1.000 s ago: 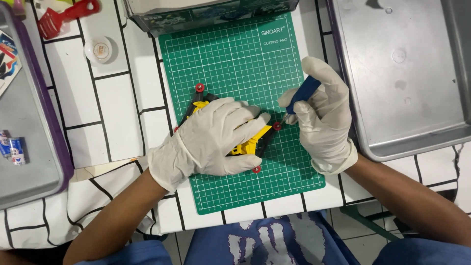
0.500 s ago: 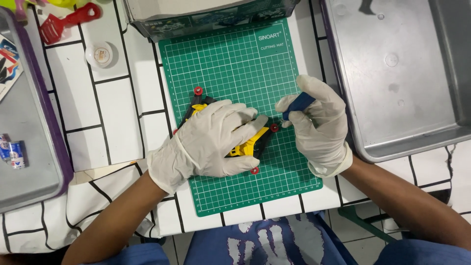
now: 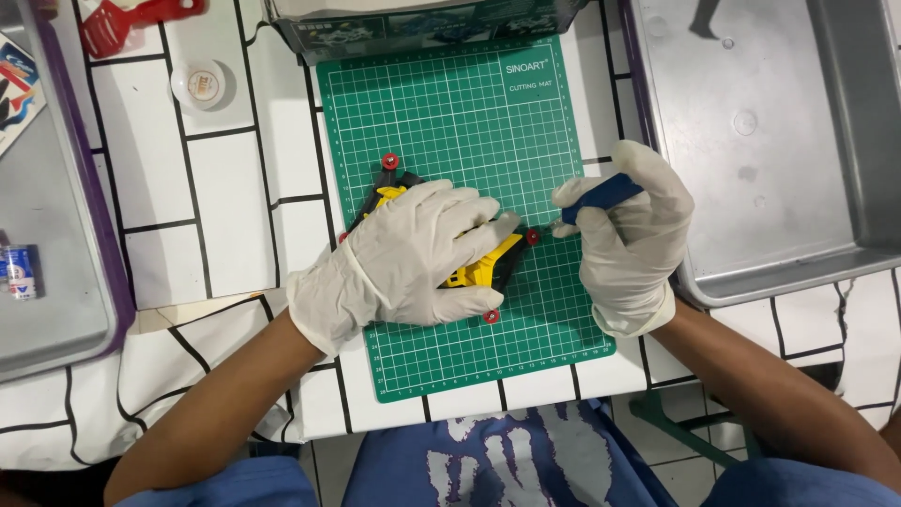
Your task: Assembling a mini 4WD toy car by fitting plastic parts and tightening screws with a screwdriver.
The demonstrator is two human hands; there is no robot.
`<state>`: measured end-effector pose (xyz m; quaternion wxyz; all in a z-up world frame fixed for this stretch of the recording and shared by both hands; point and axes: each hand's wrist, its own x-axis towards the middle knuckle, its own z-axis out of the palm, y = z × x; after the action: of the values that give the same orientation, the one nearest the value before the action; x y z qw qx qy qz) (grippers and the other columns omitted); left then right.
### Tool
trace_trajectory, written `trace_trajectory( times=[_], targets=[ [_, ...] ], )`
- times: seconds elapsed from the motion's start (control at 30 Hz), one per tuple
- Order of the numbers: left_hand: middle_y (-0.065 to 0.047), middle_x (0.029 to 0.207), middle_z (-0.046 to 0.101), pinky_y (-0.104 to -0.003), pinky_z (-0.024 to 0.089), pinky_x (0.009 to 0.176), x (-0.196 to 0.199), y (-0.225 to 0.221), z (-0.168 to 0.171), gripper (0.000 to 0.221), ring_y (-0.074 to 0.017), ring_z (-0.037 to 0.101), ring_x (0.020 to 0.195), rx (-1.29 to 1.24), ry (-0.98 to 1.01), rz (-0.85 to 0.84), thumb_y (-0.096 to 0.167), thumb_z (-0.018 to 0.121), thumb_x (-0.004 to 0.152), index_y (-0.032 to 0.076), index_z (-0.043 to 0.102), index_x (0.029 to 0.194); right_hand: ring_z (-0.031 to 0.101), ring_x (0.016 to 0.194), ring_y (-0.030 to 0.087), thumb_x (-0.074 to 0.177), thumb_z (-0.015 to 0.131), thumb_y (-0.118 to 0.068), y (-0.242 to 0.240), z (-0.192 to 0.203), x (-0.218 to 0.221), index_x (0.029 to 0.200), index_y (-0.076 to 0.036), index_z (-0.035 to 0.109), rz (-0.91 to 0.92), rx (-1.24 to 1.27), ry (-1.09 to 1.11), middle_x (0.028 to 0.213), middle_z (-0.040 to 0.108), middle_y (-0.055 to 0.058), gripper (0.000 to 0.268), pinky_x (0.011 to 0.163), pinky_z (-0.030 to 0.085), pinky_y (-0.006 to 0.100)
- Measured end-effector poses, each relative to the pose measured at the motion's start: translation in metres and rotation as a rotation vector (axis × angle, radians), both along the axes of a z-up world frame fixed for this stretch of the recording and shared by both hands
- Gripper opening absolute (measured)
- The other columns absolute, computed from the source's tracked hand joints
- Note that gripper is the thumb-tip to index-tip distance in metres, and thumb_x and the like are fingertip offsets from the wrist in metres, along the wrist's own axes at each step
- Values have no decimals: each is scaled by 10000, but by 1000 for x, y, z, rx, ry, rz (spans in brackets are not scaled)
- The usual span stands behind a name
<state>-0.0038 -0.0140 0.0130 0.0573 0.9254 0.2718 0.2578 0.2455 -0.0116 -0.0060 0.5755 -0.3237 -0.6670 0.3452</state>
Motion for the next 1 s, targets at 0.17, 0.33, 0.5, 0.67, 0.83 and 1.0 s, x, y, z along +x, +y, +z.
trace_trajectory(
  times=[0.17,0.33,0.5,0.67,0.83,1.0],
  targets=[
    [-228,1246,686,-509,514,1008,0,-1,-2,684,-393,673,1115,14,17,15,624,572,961,-5,689,1201,736,972,287,1097,598,-24,0,0,-1,1482,-104,412,16,-85,31,1001,662,199,435,624,657,290],
    [-233,1223,695,-520,502,1028,0,-1,-5,627,-394,674,1126,-2,-10,11,602,601,958,10,698,1142,730,972,263,1091,606,-50,1,2,-1,1477,-88,412,60,-119,20,999,660,180,433,634,654,273],
    [-238,1243,687,-522,508,1024,-1,-1,-5,664,-401,670,1147,-20,-13,6,610,617,948,-5,691,1187,727,1022,290,1087,583,-6,0,-1,2,1475,-70,412,70,-132,4,1014,671,204,429,659,664,291],
    [-224,1224,680,-508,519,996,0,0,-3,659,-389,674,1101,15,-14,6,600,579,968,-13,687,1184,742,970,308,1013,537,182,-2,6,-1,1444,-63,436,19,-103,-55,1010,676,229,506,694,681,329],
    [-215,1241,691,-499,518,997,0,0,3,688,-382,678,1107,7,18,14,621,570,967,-3,674,1239,723,959,309,960,591,274,-3,8,-2,1443,-55,455,18,-38,-21,1069,628,212,600,894,687,414],
    [-208,1232,686,-489,521,997,0,-1,-1,723,-362,679,1088,44,10,6,634,614,952,-8,652,1283,711,914,250,859,725,300,-5,8,-8,1370,-52,510,-95,-22,-20,1130,619,174,657,899,663,355]
  ],
)
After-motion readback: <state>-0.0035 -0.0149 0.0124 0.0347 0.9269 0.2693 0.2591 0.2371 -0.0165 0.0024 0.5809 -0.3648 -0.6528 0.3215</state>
